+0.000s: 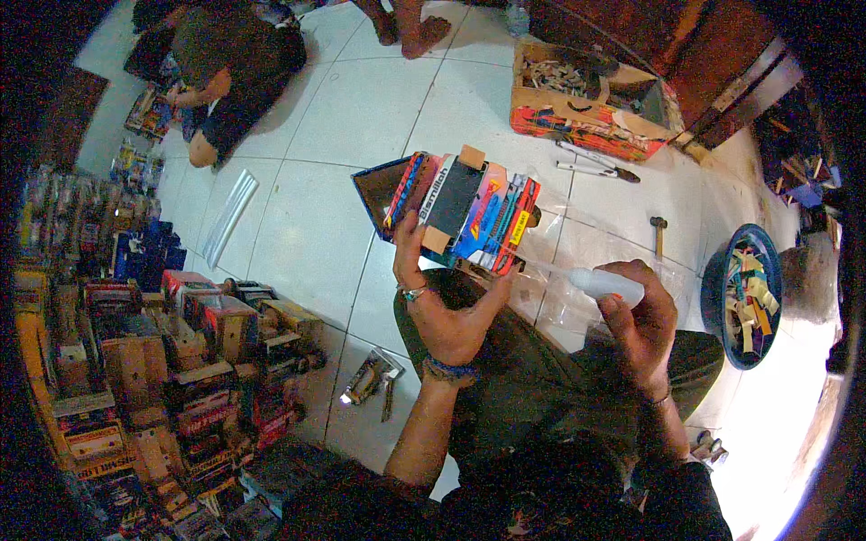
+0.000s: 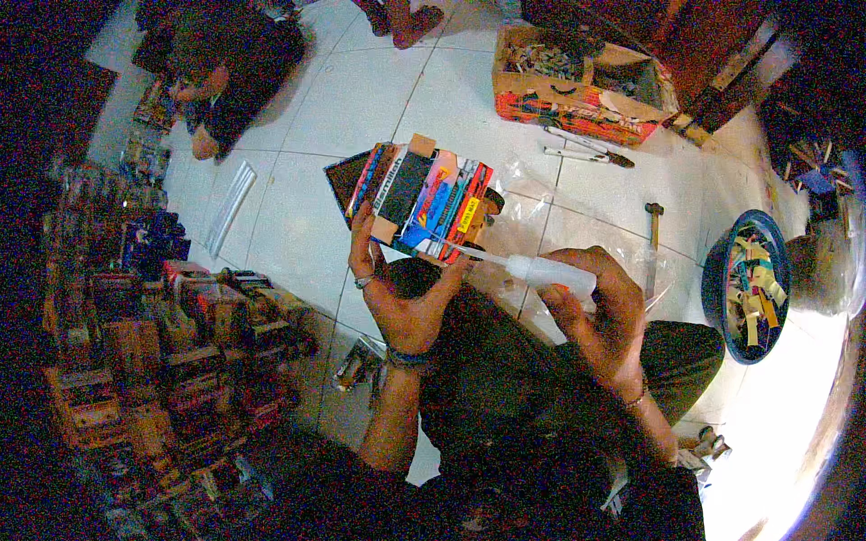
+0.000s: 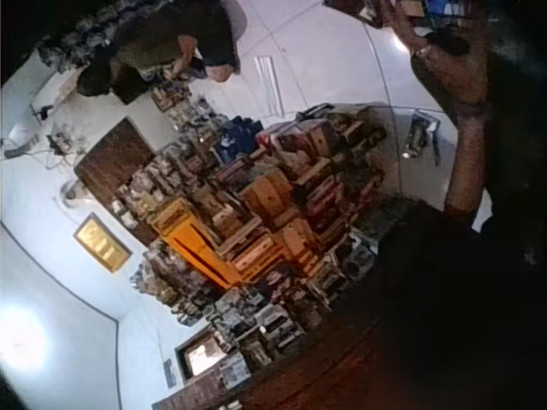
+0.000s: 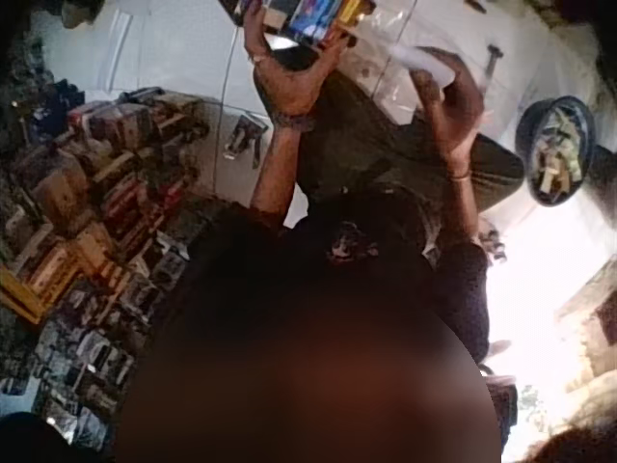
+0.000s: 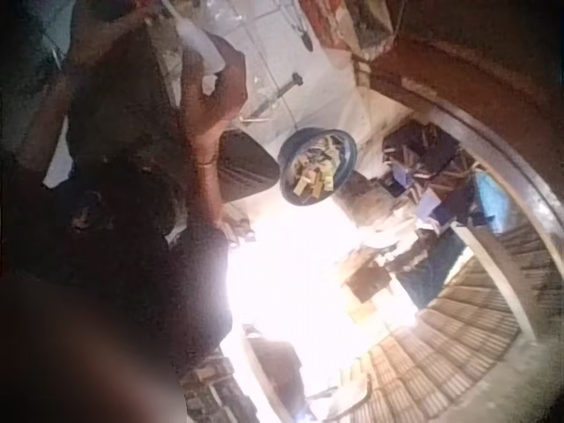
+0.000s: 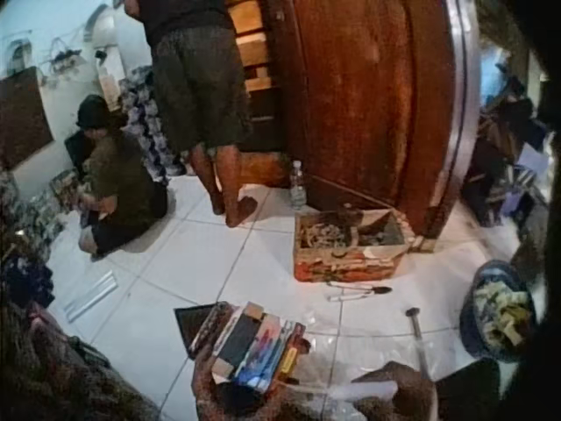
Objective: The person assembles a wooden toy car by applying glue to small wooden pieces, inserting nails, and hammering them into place. They handle multiple toy boxes, use a hammer and nails, and work on the floor in a cluttered room.
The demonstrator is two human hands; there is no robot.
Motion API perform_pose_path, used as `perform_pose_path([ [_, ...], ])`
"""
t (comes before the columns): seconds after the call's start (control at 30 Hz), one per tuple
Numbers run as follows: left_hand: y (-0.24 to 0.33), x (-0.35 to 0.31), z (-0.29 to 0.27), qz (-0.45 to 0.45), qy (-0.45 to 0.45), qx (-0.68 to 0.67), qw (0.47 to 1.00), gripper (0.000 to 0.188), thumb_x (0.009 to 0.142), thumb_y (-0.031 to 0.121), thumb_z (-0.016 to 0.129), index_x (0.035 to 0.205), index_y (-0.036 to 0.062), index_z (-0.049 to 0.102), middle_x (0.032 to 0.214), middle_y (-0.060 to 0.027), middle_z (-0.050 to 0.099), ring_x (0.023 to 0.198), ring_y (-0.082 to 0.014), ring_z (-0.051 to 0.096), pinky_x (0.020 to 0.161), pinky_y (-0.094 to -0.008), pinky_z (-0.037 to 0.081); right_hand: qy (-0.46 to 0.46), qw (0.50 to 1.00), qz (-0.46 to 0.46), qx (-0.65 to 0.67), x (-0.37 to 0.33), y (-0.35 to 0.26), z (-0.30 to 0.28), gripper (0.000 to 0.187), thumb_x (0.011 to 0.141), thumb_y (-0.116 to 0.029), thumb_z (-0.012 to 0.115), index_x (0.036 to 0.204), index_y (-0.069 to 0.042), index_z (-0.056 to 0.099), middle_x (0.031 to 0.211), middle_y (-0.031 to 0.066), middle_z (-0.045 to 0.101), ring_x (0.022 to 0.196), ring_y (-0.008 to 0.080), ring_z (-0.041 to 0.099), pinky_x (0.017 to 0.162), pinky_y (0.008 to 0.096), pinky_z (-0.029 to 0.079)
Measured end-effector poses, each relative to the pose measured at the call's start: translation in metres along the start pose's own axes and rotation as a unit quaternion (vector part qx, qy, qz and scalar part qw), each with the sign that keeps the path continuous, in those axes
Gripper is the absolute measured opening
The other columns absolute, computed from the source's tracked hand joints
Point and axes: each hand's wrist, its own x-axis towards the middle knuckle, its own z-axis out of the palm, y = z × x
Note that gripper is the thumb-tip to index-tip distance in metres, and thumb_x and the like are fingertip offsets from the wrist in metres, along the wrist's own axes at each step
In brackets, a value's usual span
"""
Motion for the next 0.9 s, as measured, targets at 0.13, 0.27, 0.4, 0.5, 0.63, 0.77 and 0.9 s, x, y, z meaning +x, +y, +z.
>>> perform_pose_path([
  [0.13,0.001,0.0,-0.001,0.004,0.001,0.011,1.0,0.099,0.063,0.02,0.092,0.142,0.0033,0.034,0.149,-0.0218,0.036,0.137,-0.0376,0.038,0.114,-0.0478,0.031,0.008,1.0,0.018,0.019,-0.003,-0.004,0.013,0.027,0.096,-0.021,0.062,0.11,0.001,0.056,0.092,0.0138,0.066,0.079,0.0183,0.063,0.071,0.0309,0.051],
  [0.27,-0.001,0.001,-0.002,0.012,0.005,0.012,1.0,0.099,0.064,0.022,0.091,0.142,0.0042,0.034,0.149,-0.0219,0.035,0.137,-0.0383,0.037,0.114,-0.0485,0.03,0.001,1.0,0.005,-0.014,-0.003,-0.004,0.019,0.028,0.099,-0.024,0.057,0.11,0.001,0.052,0.084,0.0124,0.065,0.067,0.0155,0.061,0.063,0.0289,0.05],
  [0.4,-0.004,0.001,-0.002,0.008,0.005,-0.01,1.0,0.099,0.063,0.022,0.091,0.142,0.0052,0.034,0.149,-0.022,0.036,0.137,-0.0385,0.037,0.114,-0.0486,0.03,-0.004,0.994,-0.066,-0.087,-0.001,-0.002,0.023,0.021,0.091,-0.008,0.065,0.109,0.0,0.056,0.09,0.0165,0.07,0.071,0.0242,0.071,0.062,0.0336,0.057],
  [0.5,-0.005,0.001,0.0,0.002,0.006,-0.021,1.0,0.1,0.062,0.022,0.092,0.142,0.0058,0.034,0.149,-0.0218,0.035,0.137,-0.0387,0.036,0.114,-0.049,0.03,0.002,0.992,-0.084,-0.095,0.0,-0.002,0.028,0.021,0.09,-0.007,0.065,0.108,0.0,0.056,0.089,0.0166,0.07,0.069,0.0249,0.072,0.06,0.0342,0.057],
  [0.63,-0.005,0.002,0.001,0.005,0.009,-0.036,0.999,0.1,0.062,0.021,0.092,0.142,0.0059,0.034,0.149,-0.0216,0.035,0.138,-0.0388,0.036,0.114,-0.0496,0.029,0.012,0.99,-0.085,-0.11,0.002,-0.004,0.032,0.021,0.089,-0.006,0.065,0.107,0.001,0.056,0.089,0.0168,0.07,0.069,0.0251,0.072,0.059,0.0347,0.057],
  [0.77,-0.004,0.002,-0.002,0.001,0.001,-0.008,1.0,0.099,0.062,0.021,0.091,0.142,0.0057,0.035,0.149,-0.0214,0.036,0.138,-0.0388,0.036,0.115,-0.0499,0.028,0.017,0.993,-0.064,-0.098,0.003,-0.007,0.037,0.024,0.098,-0.021,0.057,0.106,0.002,0.055,0.087,0.0148,0.069,0.069,0.0182,0.064,0.063,0.0311,0.051],
  [0.9,-0.004,0.002,-0.001,-0.013,0.004,-0.039,0.999,0.1,0.061,0.02,0.092,0.142,0.0056,0.035,0.15,-0.021,0.036,0.138,-0.0389,0.035,0.115,-0.0495,0.028,0.018,0.992,-0.068,-0.109,0.005,-0.009,0.037,0.023,0.097,-0.019,0.057,0.106,0.002,0.055,0.088,0.0154,0.069,0.07,0.0192,0.065,0.064,0.0308,0.051],
])
